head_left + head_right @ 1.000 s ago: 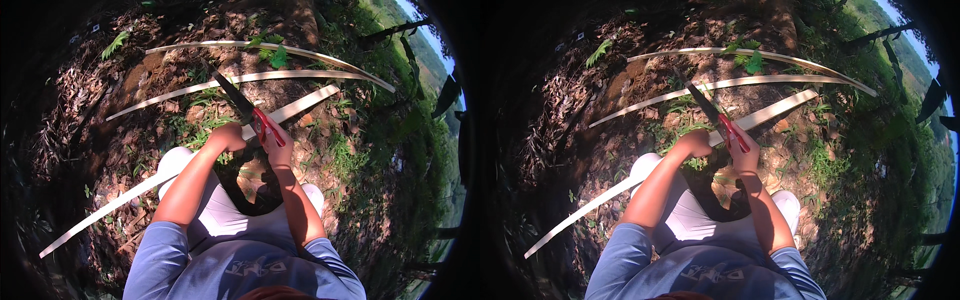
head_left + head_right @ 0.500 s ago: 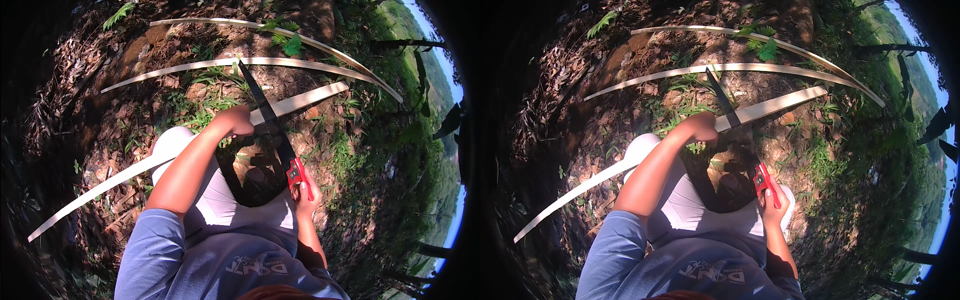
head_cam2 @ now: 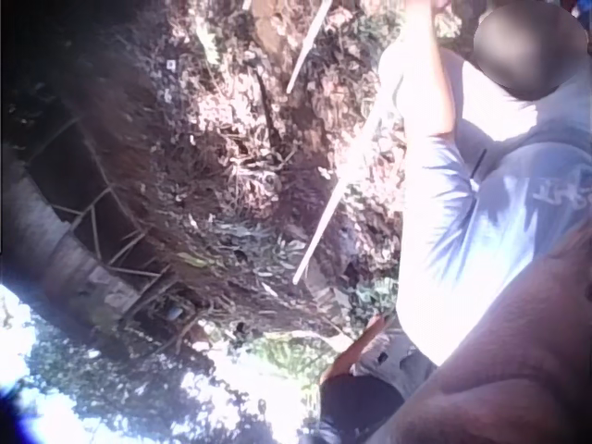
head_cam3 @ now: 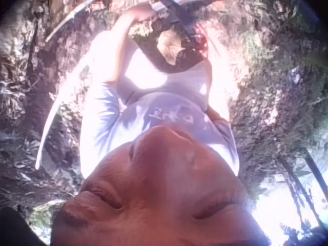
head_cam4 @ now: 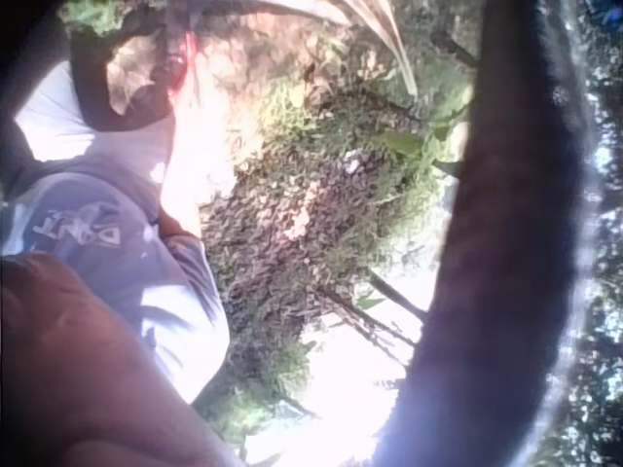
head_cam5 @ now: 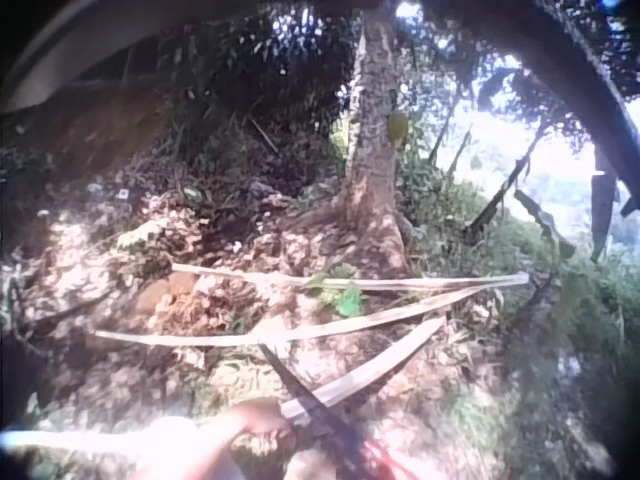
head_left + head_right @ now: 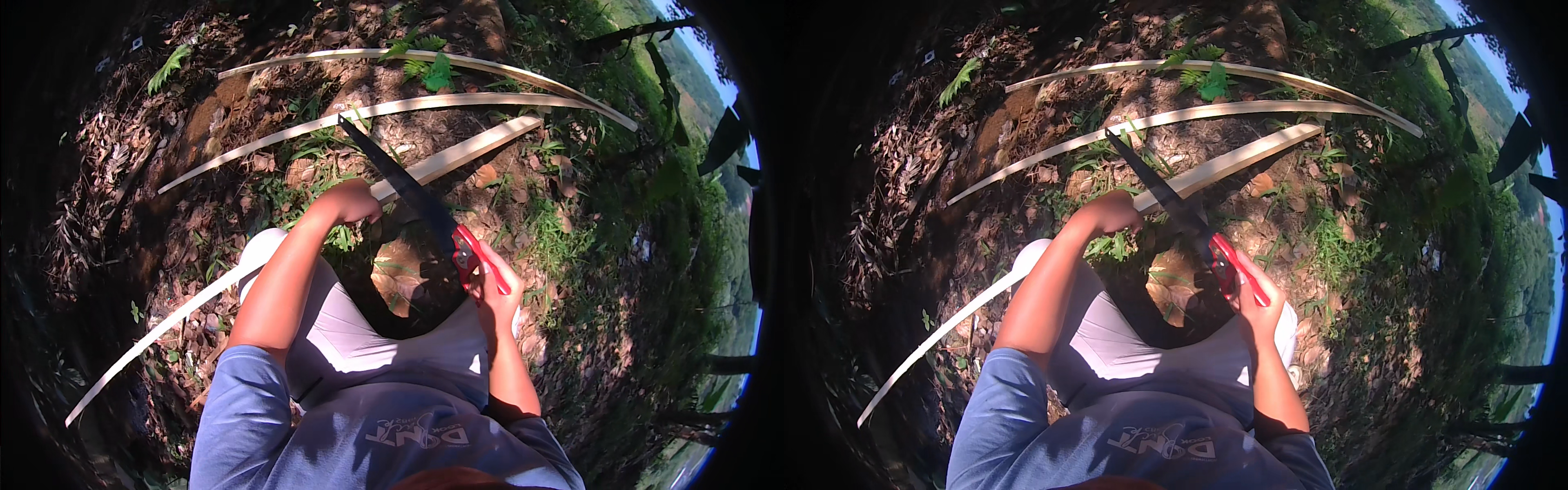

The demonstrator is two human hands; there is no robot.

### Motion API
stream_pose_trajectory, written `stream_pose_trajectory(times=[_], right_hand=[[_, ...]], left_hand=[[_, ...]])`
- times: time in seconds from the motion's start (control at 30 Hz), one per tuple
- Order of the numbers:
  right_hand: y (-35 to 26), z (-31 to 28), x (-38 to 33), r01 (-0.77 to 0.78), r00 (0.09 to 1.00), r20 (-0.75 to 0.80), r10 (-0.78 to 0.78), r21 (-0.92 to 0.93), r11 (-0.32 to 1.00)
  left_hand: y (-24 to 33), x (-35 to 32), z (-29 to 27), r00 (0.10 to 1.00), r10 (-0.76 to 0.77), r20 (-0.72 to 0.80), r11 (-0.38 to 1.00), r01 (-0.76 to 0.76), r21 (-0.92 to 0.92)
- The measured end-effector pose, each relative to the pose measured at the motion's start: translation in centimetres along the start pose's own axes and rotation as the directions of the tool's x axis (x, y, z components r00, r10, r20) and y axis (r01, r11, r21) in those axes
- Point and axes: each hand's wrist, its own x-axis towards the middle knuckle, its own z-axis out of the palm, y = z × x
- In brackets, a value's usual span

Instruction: The person sits on the ground and uses red-handled shears to cut long, thin strips of bamboo. They hold the bamboo with their left hand and repeatedly snip sections off with the shears in their right hand, creating a pile of cut pieces on the ground.

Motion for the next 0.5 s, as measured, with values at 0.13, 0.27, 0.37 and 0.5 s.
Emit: stream_pose_trajectory(times=[0.13,0.27,0.37,0.5], right_hand=[[-1.1,0.3,-1.3,-0.156,0.988,-0.002,0.157,0.042,0.987],[0.6,1.9,-1.4,-0.056,0.998,0.033,0.056,-0.002,0.998],[-0.8,3.3,-1.9,-0.095,0.994,0.041,0.097,-0.060,0.994],[-3.4,3.9,-2.1,0.017,0.999,0.032,-0.015,-0.046,0.999]], left_hand=[[1.4,-3.3,2.9,0.910,0.125,-0.396,0.912,0.051,0.406],[-1.1,-1.2,6.5,0.775,0.266,-0.573,0.799,0.156,0.581],[-1.5,-0.7,6.2,0.729,0.309,-0.611,0.756,0.201,0.623],[-1.0,-1.0,4.2,0.840,0.174,-0.514,0.838,0.148,0.525]])
